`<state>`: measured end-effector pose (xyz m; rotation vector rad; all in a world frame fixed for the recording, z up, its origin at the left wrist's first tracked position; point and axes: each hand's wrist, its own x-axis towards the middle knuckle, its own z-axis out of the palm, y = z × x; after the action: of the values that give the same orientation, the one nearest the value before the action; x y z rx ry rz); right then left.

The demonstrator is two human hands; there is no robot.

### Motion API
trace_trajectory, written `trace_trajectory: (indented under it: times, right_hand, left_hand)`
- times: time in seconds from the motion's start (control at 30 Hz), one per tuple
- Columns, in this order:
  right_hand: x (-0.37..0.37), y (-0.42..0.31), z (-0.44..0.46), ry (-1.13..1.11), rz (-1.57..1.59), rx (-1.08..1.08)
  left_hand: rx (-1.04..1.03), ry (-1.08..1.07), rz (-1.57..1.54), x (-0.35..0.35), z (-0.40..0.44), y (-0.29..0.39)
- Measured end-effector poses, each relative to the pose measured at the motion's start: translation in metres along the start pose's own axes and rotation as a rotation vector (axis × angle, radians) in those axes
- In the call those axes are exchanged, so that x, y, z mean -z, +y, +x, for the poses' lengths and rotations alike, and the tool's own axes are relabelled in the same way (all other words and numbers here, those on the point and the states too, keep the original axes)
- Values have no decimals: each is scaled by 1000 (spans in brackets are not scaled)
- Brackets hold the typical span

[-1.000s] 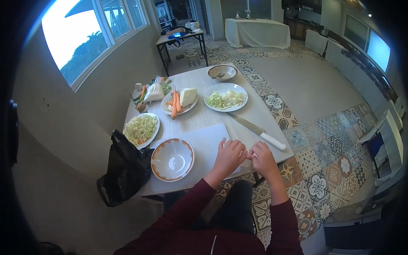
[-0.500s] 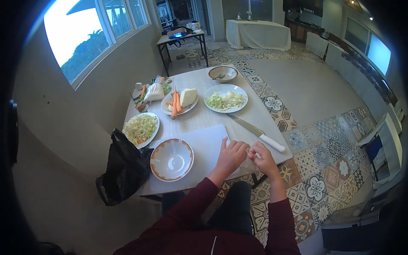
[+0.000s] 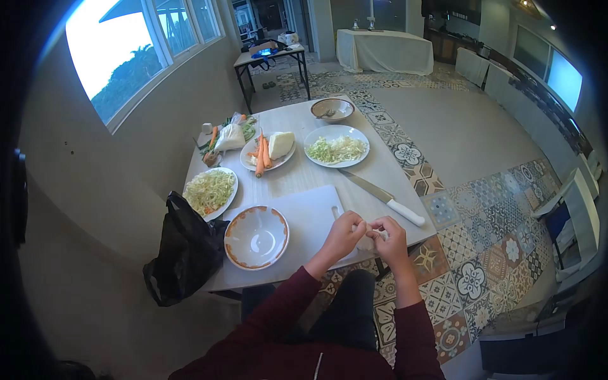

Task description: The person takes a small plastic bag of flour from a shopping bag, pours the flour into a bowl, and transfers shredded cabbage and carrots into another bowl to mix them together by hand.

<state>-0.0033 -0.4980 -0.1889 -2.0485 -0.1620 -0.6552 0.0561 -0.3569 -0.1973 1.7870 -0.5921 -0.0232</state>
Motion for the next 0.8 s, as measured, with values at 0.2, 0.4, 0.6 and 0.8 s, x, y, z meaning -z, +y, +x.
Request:
trace_trajectory:
  times: [0.2, 0.4, 0.6, 0.8]
  right_hand:
    - [-9, 2, 0, 32, -102, 93]
    - [-5, 7, -3, -35, -9, 41]
    - [-4, 37, -12, -147, 482, -156]
    - [-5, 34, -9, -227, 675, -76]
  left_hand:
    - [-57, 45, 242, 0, -2, 8]
    - [-402, 143, 785, 1, -3, -6]
    - [-405, 89, 726, 0, -4, -9]
    - [-250, 41, 363, 0, 2, -11]
